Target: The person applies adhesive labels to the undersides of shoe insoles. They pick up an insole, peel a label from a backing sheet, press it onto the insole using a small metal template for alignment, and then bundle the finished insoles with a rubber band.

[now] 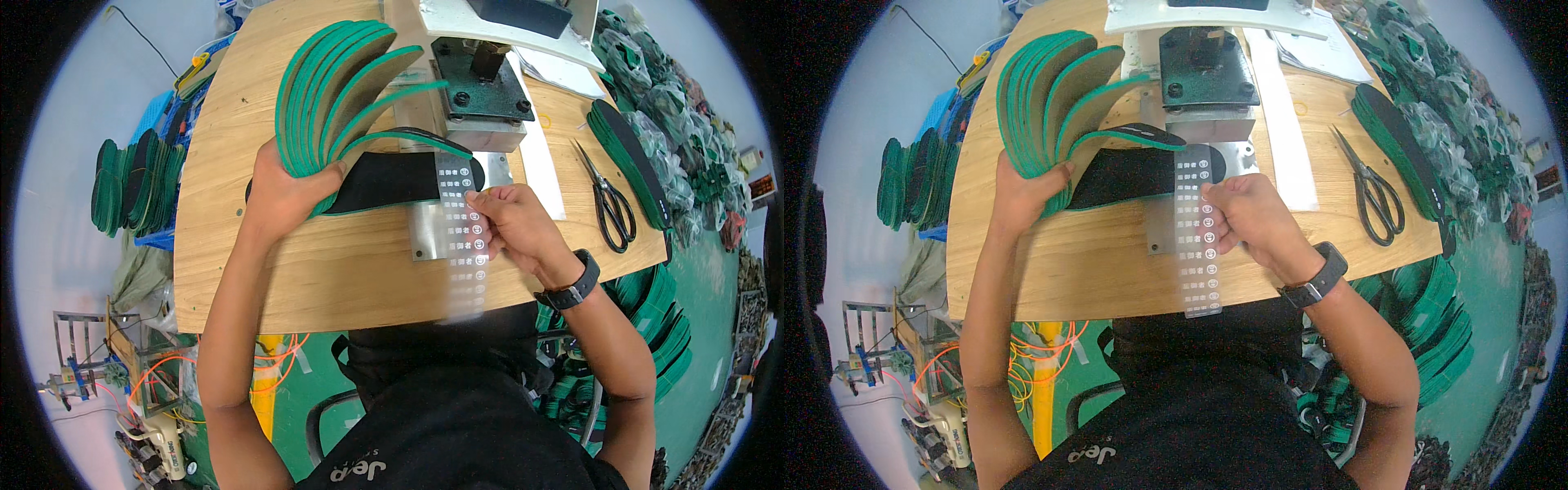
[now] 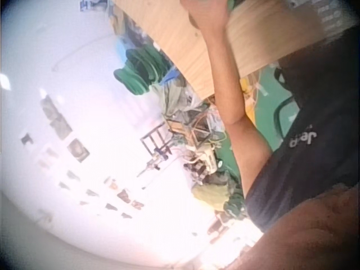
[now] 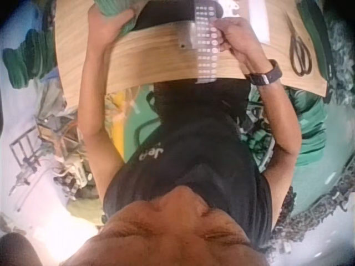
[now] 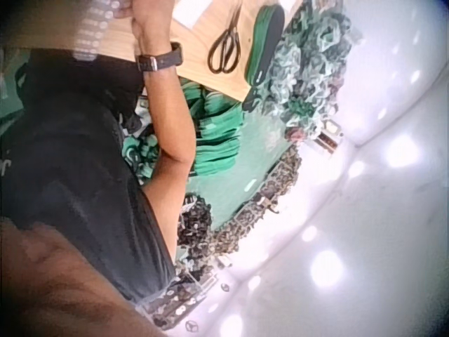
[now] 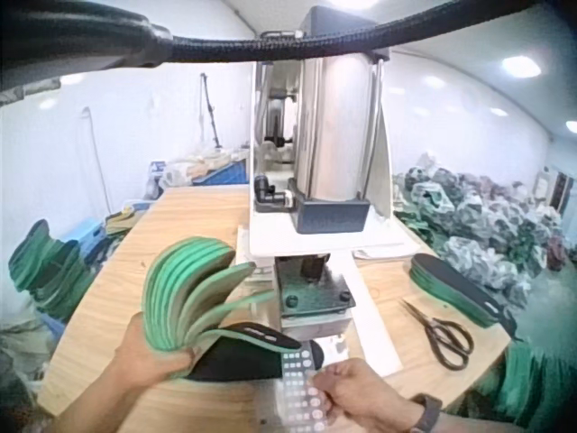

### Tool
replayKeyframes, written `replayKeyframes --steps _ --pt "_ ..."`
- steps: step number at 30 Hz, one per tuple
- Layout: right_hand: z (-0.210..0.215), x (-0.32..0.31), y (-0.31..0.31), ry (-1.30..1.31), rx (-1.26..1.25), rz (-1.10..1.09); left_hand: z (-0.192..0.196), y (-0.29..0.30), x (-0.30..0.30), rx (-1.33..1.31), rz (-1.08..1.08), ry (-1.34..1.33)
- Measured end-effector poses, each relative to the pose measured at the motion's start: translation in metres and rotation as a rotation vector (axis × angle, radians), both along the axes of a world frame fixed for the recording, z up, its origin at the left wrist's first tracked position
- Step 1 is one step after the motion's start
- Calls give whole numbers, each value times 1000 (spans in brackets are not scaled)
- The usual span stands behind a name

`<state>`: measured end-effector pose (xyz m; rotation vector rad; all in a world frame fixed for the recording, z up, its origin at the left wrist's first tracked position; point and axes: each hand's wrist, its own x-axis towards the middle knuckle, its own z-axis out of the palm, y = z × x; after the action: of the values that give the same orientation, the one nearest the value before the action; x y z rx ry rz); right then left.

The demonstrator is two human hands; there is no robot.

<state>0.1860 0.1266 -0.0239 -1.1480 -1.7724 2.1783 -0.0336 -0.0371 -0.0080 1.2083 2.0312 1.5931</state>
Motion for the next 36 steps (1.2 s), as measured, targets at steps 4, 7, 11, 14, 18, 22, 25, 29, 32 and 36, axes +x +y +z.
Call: replayKeyframes --steps 4,7,11,14,18,22,25,29,32,36 --pt "-5 0 3 8 13 12 -2 0 -2 14 -5 72" --pt "-6 0 3 13 3 13 0 -1 0 7 1 67" --pt "-3 -1 5 -12 0 11 0 0 4 -10 47 121" --pt "-3 -3 3 -48 4 14 0 1 6 -23 63 132" --pt "-2 -2 3 -49 -19 20 2 3 8 -71 62 164" --pt "-3 -1 1 -50 -12 -1 4 8 7 -174 -12 193" --pt "-2 0 -1 -55 -18 -16 3 13 11 -344 -64 416" --pt "5 1 -4 -31 -19 -20 1 21 12 -442 -138 607" --pt "7 2 -6 -17 9 -4 6 25 17 -511 -154 667" --pt "-6 12 -6 106 76 -82 13 23 18 -557 -141 599"
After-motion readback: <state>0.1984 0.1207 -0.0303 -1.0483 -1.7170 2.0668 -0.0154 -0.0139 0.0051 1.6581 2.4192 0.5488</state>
